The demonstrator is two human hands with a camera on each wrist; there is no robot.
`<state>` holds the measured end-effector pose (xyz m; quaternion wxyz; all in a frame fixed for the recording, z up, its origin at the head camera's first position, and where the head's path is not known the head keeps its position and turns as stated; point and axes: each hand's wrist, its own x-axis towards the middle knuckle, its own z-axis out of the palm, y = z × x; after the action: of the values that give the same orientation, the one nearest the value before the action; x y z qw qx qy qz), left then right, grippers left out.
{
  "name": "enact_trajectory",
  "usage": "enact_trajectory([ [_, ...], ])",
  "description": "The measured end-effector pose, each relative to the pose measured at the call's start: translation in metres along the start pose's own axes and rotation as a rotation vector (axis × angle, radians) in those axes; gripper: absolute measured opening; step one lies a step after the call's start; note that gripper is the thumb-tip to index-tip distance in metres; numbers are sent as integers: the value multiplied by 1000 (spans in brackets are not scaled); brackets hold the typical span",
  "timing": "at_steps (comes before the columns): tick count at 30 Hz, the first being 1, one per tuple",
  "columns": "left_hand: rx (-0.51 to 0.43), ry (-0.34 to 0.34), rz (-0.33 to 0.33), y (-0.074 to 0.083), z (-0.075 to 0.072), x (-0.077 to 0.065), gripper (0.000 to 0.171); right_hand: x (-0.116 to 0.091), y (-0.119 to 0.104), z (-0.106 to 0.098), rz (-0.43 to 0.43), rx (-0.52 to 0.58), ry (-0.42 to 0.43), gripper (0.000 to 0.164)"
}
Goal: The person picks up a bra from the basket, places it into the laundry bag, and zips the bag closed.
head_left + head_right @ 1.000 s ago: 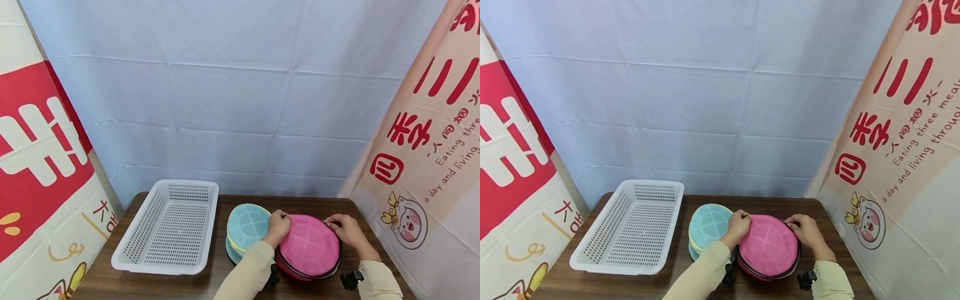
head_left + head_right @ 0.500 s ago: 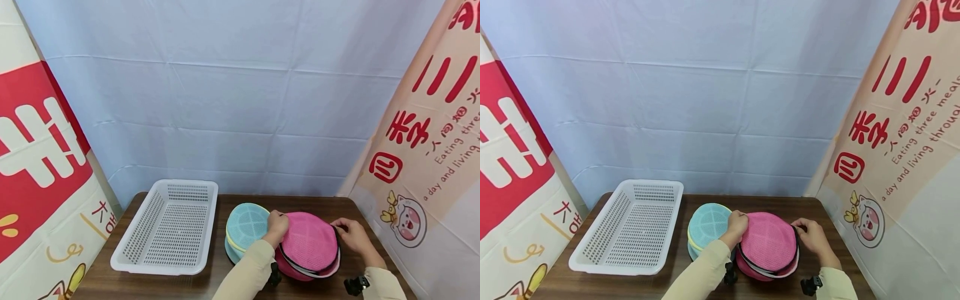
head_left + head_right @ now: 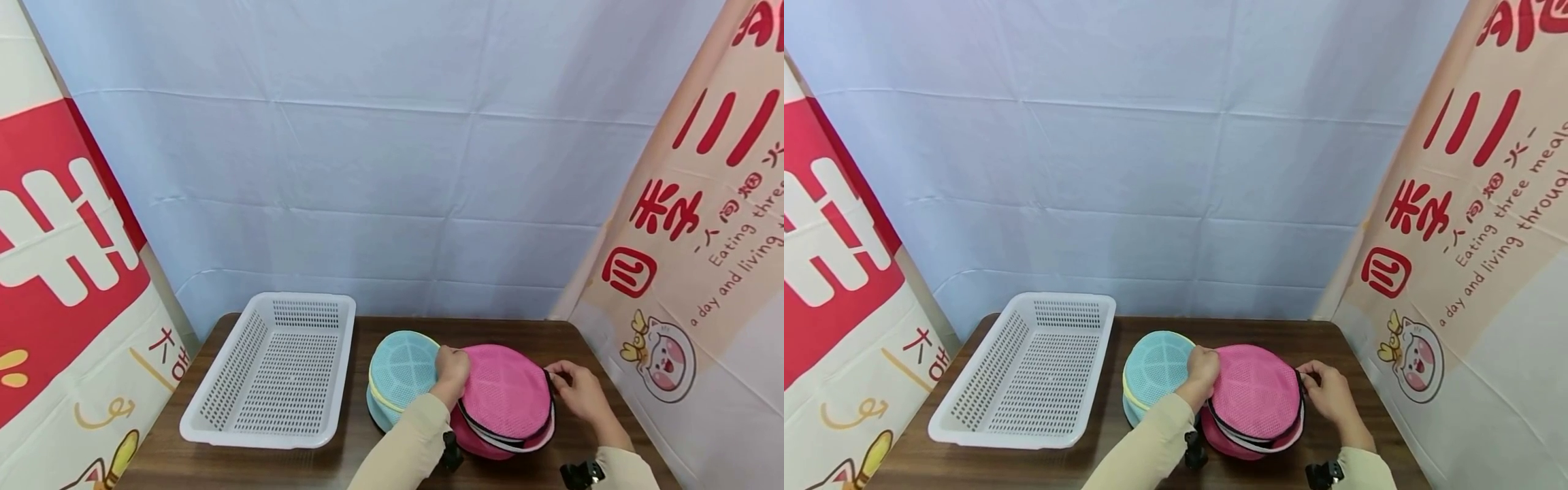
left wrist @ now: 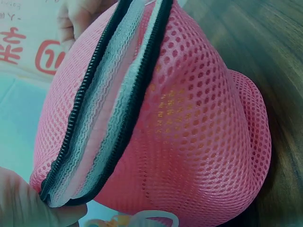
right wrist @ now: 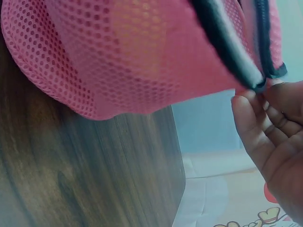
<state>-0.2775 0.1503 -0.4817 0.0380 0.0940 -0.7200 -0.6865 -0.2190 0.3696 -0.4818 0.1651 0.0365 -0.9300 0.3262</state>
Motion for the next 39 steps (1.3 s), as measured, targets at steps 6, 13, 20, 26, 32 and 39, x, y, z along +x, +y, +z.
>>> enact_trajectory([
  [6,-61,30,-14,-2,0,-2,12,-5,-1,-1,38,59,-12,9],
  [13,-92,36,-5,-2,2,-5,15,-10,-4,-4,60,80,2,9],
  [20,-53,27,13,-5,2,-8,13,-9,-2,-4,61,119,50,8],
  [26,160,-42,136,-6,-3,-10,11,-11,-2,-4,61,72,98,7],
  [32,407,-129,306,-3,-7,-6,8,-11,2,0,67,9,143,7],
  [39,594,-196,342,3,-12,-2,7,-11,5,3,82,4,152,7],
])
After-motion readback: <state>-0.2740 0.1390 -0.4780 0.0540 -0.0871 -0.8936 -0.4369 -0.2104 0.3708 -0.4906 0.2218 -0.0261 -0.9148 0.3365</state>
